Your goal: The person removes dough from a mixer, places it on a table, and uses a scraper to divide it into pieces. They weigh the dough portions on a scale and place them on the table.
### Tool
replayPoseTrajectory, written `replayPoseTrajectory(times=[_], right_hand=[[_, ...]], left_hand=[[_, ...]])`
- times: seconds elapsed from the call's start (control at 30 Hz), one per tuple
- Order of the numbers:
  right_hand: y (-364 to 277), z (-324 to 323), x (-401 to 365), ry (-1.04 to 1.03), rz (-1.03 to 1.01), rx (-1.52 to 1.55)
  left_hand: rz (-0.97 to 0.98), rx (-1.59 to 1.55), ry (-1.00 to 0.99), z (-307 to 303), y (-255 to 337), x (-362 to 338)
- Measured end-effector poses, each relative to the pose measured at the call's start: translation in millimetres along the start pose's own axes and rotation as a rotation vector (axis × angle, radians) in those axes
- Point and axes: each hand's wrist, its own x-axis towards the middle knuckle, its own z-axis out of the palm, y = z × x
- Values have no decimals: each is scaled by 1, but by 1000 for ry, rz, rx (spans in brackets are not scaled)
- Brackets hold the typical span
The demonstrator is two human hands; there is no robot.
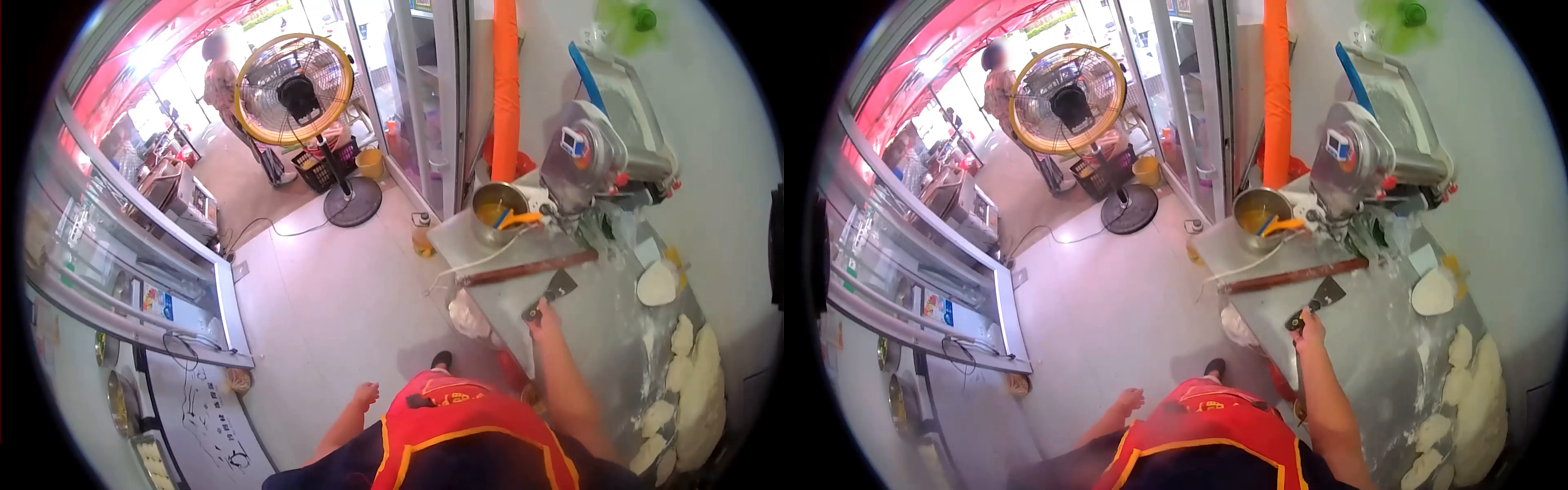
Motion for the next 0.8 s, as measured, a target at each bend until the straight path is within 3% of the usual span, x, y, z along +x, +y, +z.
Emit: replayPoseTrajectory(times=[0.1, 0.2, 0.27, 0.4, 0.47, 0.57, 0.67, 0.8], right_hand=[[-17, 26, 7, 151, -10, -209], [-27, 31, 2, 65, -71, -585], [-40, 34, -29, 236, -416, -963], [-78, -7, -60, 445, -385, -610], [-91, -51, -54, 539, -410, -461], [-120, -118, -63, 654, -420, -219], [-147, -169, -75, 650, -419, -192], [-192, -216, -62, 716, -507, -242]], left_hand=[[-1, -4, -47, -3, 61, 26], [-13, -87, -162, -26, 85, 89], [-38, -58, -260, -15, 113, 116], [-40, 131, -249, 14, 185, 126], [-36, 187, -203, 48, 226, 83], [-49, 217, -337, 66, 226, 105], [115, 468, -458, 83, 225, 89], [288, 584, -445, 73, 179, 126]])
